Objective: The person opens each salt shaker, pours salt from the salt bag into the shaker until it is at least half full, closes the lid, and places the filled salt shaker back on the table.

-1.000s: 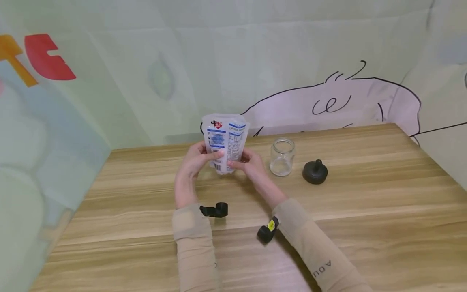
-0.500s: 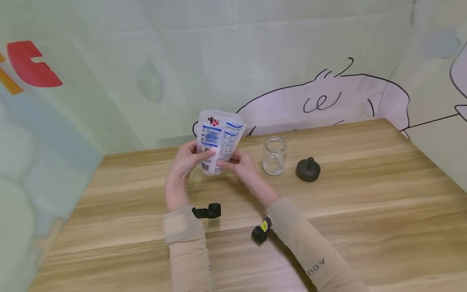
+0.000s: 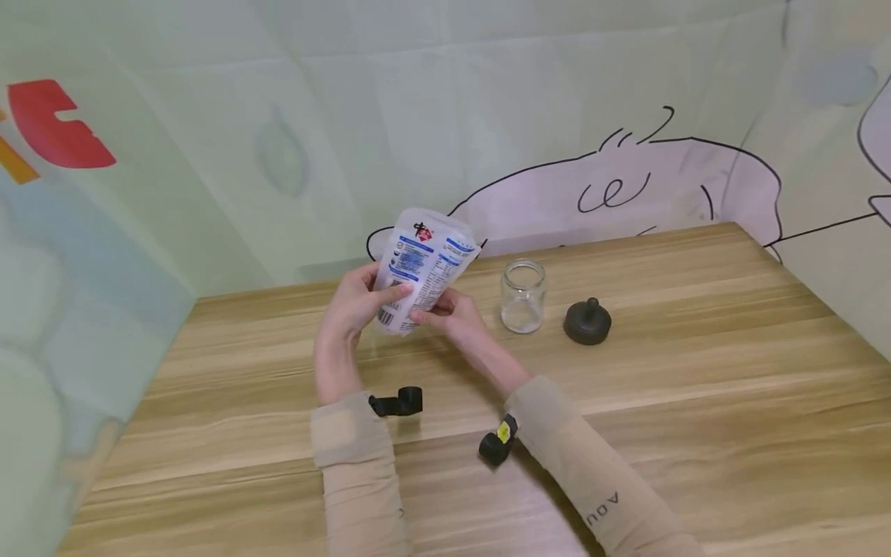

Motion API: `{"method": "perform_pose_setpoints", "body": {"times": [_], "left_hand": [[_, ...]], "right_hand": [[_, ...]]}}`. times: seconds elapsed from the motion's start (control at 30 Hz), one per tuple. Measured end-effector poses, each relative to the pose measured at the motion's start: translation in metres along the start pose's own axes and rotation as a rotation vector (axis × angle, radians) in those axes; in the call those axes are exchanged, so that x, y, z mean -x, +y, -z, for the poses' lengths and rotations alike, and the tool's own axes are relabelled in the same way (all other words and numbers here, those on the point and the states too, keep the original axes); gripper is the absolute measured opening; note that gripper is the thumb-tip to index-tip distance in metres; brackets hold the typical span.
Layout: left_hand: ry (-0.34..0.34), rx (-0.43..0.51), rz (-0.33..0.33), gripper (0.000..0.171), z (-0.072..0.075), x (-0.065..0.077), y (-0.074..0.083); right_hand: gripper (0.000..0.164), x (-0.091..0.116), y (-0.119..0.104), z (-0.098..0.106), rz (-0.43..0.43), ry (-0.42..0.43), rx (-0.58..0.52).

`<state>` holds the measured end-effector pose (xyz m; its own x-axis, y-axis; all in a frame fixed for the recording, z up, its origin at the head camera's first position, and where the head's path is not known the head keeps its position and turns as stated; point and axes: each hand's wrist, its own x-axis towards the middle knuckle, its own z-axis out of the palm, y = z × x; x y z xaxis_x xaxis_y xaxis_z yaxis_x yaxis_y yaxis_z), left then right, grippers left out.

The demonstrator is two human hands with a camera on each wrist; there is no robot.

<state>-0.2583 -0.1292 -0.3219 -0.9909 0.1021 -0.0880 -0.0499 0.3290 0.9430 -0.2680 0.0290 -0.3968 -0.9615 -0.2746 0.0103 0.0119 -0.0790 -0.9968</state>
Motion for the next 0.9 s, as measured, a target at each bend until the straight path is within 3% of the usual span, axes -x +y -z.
{"method": "perform_pose_setpoints", "body": {"times": [0.3, 0.9], "left_hand": [[-0.005, -0.088, 0.003, 0.041, -0.006, 0.0, 0.007], [-0.023, -0.143, -0.043, 0.038, -0.012, 0.002, 0.014]], "right_hand": [[0.05, 0.002, -0.003, 0.001, 0.001, -0.023, 0.02], [0.054, 0.003, -0.002, -0.002, 0.033, -0.012, -0.048]]}}
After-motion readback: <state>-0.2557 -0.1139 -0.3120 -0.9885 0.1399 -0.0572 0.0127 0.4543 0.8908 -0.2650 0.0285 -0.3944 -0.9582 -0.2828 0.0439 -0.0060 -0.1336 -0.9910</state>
